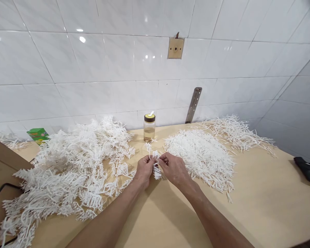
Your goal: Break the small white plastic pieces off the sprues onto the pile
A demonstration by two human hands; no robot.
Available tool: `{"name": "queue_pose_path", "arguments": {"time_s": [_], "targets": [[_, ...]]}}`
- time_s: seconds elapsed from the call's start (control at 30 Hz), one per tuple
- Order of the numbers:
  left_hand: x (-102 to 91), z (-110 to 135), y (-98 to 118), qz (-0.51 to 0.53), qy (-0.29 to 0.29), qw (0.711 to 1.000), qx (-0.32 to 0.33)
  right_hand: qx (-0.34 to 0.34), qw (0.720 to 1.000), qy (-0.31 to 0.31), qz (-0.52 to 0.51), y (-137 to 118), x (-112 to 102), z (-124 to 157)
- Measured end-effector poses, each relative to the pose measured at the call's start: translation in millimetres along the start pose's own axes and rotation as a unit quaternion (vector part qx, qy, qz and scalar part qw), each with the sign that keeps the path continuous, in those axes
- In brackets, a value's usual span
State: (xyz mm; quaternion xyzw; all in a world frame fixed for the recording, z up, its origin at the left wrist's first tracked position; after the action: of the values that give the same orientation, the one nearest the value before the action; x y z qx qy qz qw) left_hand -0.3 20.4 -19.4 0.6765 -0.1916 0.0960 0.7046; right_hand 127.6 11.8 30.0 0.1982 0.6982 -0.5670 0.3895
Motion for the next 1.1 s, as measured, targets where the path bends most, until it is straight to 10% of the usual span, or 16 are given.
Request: {"name": "queue_pose_path", "arguments": {"time_s": [1.1], "targets": [[-0.1,5.3,12.3,-0.109,0.028,0.994,0.003,-0.023,0.992,0.027,-0.121,18.7,-4.1,-3.7]]}}
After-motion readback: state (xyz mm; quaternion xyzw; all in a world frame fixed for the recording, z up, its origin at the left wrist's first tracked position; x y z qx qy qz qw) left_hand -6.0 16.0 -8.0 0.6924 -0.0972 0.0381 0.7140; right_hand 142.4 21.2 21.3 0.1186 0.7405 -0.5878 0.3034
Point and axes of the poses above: each hand's wrist, its own z-axis away from the middle knuckle, its own x-axis out of the palm, y = z × x, the point moved 2 cm from there along -z, towards the middle knuckle, and after that the axes turned 15 degrees about -y, right-handed, at the moved point
